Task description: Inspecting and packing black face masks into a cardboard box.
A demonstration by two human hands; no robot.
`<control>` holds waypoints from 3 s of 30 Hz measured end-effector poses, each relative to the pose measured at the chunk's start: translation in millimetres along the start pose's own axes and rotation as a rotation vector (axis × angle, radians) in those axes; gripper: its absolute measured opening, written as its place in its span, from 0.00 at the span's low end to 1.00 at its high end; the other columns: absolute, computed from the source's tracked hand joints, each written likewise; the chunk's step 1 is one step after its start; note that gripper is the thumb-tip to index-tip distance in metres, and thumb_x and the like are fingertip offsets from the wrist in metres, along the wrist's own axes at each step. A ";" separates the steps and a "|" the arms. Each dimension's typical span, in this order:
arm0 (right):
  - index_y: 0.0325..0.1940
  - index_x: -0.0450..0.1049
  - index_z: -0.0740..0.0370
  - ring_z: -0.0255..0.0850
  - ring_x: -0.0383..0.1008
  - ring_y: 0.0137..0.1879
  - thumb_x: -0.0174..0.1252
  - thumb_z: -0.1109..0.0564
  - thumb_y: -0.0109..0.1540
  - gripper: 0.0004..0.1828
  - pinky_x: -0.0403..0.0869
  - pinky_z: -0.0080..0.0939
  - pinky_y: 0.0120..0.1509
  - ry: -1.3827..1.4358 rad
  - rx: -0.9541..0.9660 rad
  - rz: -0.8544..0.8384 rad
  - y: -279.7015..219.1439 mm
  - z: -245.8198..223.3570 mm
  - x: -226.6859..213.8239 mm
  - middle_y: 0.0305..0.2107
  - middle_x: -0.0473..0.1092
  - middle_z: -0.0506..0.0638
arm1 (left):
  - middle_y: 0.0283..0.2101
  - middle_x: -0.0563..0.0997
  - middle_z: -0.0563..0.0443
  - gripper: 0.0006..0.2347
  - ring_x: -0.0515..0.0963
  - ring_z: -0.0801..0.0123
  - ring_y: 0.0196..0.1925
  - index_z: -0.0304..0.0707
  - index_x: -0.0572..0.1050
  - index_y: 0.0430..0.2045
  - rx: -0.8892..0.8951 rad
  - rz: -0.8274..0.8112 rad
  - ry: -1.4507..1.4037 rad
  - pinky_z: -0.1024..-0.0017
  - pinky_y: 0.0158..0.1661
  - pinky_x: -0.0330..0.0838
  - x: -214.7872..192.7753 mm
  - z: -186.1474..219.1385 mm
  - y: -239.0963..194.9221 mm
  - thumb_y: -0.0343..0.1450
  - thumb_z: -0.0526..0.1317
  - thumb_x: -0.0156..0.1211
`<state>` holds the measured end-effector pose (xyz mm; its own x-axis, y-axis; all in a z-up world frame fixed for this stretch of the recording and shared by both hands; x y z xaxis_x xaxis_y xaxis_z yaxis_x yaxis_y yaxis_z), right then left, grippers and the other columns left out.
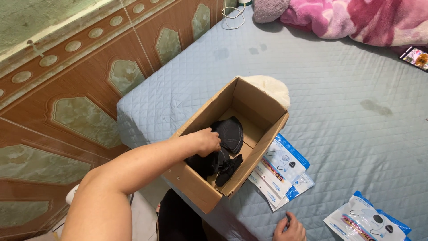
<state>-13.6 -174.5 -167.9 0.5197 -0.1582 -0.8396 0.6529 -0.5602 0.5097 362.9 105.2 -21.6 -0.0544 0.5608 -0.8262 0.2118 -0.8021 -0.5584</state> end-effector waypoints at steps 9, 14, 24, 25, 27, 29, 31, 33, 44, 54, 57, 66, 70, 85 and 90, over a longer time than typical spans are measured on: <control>0.48 0.84 0.47 0.48 0.70 0.34 0.55 0.53 0.68 0.11 0.71 0.51 0.41 0.018 0.017 0.008 5.9 -11.2 -13.6 0.23 0.66 0.45 | 0.62 0.73 0.53 0.24 0.70 0.57 0.64 0.54 0.62 0.68 -0.046 -0.167 -0.019 0.58 0.55 0.67 6.4 14.7 19.3 0.74 0.43 0.53; 0.48 0.83 0.46 0.47 0.70 0.35 0.56 0.54 0.68 0.10 0.70 0.50 0.41 -0.007 0.028 0.012 7.2 -17.4 -18.6 0.24 0.66 0.45 | 0.63 0.70 0.54 0.24 0.66 0.59 0.66 0.58 0.69 0.63 -0.074 -0.213 0.032 0.60 0.54 0.68 -11.5 15.6 14.1 0.69 0.46 0.63; 0.51 0.81 0.44 0.51 0.73 0.40 0.58 0.53 0.64 0.12 0.71 0.55 0.45 0.032 -0.017 0.058 10.8 -16.5 -27.2 0.30 0.71 0.45 | 0.33 0.83 0.57 0.14 0.83 0.54 0.41 0.52 0.75 0.40 -0.227 0.077 -0.176 0.61 0.42 0.68 -101.3 20.8 -81.0 0.63 0.32 0.54; 0.51 0.81 0.44 0.51 0.73 0.40 0.58 0.53 0.64 0.12 0.71 0.55 0.45 0.032 -0.016 0.065 12.0 -17.5 -30.1 0.30 0.71 0.45 | 0.33 0.83 0.57 0.14 0.83 0.54 0.41 0.52 0.75 0.40 -0.228 0.082 -0.171 0.61 0.42 0.68 -106.4 21.6 -94.7 0.63 0.32 0.54; 0.52 0.80 0.44 0.52 0.74 0.42 0.58 0.53 0.62 0.15 0.72 0.55 0.48 0.024 0.000 0.002 12.0 -18.0 -33.6 0.33 0.73 0.47 | 0.31 0.82 0.48 0.11 0.82 0.48 0.36 0.46 0.72 0.33 -0.295 0.326 -0.132 0.55 0.36 0.70 -120.2 24.5 -123.4 0.60 0.30 0.58; 0.52 0.80 0.44 0.51 0.74 0.43 0.57 0.53 0.62 0.15 0.72 0.55 0.47 0.029 -0.005 0.001 12.3 -18.5 -36.3 0.33 0.73 0.46 | 0.33 0.78 0.51 0.11 0.77 0.52 0.39 0.46 0.72 0.31 -0.306 0.491 -0.120 0.58 0.37 0.69 -132.9 36.6 -155.9 0.59 0.32 0.63; 0.52 0.80 0.44 0.51 0.74 0.43 0.57 0.53 0.61 0.15 0.72 0.55 0.47 0.028 -0.002 0.001 12.9 -18.6 -39.1 0.34 0.73 0.46 | 0.35 0.74 0.53 0.12 0.73 0.57 0.43 0.46 0.71 0.29 -0.305 0.659 -0.106 0.60 0.38 0.67 -147.7 52.4 -185.6 0.58 0.34 0.68; 0.51 0.80 0.43 0.49 0.75 0.45 0.56 0.53 0.60 0.16 0.72 0.52 0.49 0.067 0.019 -0.038 15.1 -17.9 -40.5 0.33 0.74 0.44 | 0.35 0.69 0.53 0.13 0.70 0.56 0.39 0.44 0.67 0.25 -0.358 0.834 -0.100 0.61 0.32 0.63 -164.8 69.9 -212.7 0.54 0.27 0.61; 0.56 0.78 0.37 0.48 0.74 0.51 0.55 0.40 0.61 0.20 0.68 0.54 0.57 0.392 0.067 -0.391 7.1 4.2 -59.9 0.41 0.76 0.41 | 0.44 0.79 0.52 0.20 0.81 0.59 0.45 0.46 0.75 0.46 -0.150 0.821 -0.833 0.62 0.40 0.70 -157.9 214.8 -205.4 0.62 0.46 0.72; 0.53 0.79 0.82 0.55 0.78 0.56 0.27 0.29 0.66 0.53 0.70 0.53 0.66 1.650 0.620 -1.005 -64.0 17.4 -110.5 0.50 0.80 0.71 | 0.55 0.82 0.51 0.31 0.79 0.71 0.56 0.41 0.74 0.56 -0.164 0.719 -2.128 0.72 0.53 0.74 -88.0 328.9 -64.0 0.56 0.46 0.75; 0.70 0.68 0.66 0.53 0.68 0.68 0.32 0.22 0.66 0.51 0.67 0.56 0.67 1.925 1.162 -0.868 -66.4 32.1 -119.4 0.63 0.70 0.63 | 0.50 0.83 0.51 0.28 0.80 0.68 0.51 0.44 0.75 0.54 -0.195 0.569 -2.231 0.71 0.39 0.74 -71.9 369.6 -33.4 0.58 0.46 0.74; 0.62 0.73 0.72 0.58 0.75 0.55 0.59 0.51 0.62 0.28 0.74 0.57 0.62 1.816 1.246 -0.738 -66.0 76.3 -132.1 0.52 0.74 0.68 | 0.42 0.82 0.51 0.24 0.82 0.64 0.38 0.46 0.75 0.51 -0.249 0.378 -2.136 0.67 0.26 0.76 -59.8 427.2 -2.9 0.60 0.46 0.71; 0.59 0.74 0.70 0.54 0.77 0.52 0.63 0.61 0.58 0.24 0.76 0.53 0.59 1.732 1.085 -0.664 -45.1 79.4 -147.9 0.49 0.76 0.64 | 0.48 0.84 0.59 0.29 0.79 0.77 0.49 0.46 0.77 0.54 -0.194 0.550 -1.907 0.77 0.49 0.73 -41.8 419.7 24.6 0.56 0.47 0.75; 0.32 0.85 0.69 0.44 0.76 0.35 0.81 0.44 0.49 0.25 0.73 0.48 0.42 0.982 0.505 -0.593 -7.7 116.3 -105.5 0.23 0.79 0.61 | 0.62 0.71 0.35 0.26 0.65 0.45 0.71 0.32 0.67 0.58 0.002 0.711 -0.820 0.50 0.70 0.55 -30.3 399.4 88.2 0.70 0.46 0.67; 0.66 0.74 0.64 0.61 0.72 0.64 0.67 0.40 0.62 0.35 0.68 0.67 0.70 1.518 0.958 -0.747 -12.3 109.6 -128.8 0.58 0.73 0.66 | 0.29 0.78 0.37 0.20 0.83 0.60 0.19 0.31 0.74 0.51 0.033 0.502 -2.060 0.71 0.23 0.81 -28.8 402.1 91.7 0.69 0.40 0.73</control>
<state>-149.0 -236.4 -86.6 0.6346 0.7127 0.2988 0.7368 -0.4413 -0.5123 -8.4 -67.1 -79.2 -0.7474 -0.6074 0.2691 0.5345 -0.7904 -0.2994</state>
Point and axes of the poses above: each hand's wrist, its own y-axis towards the middle knuckle, its own x-axis out of the palm, z = x × y, the point moved 2 cm from there along y, towards the middle knuckle
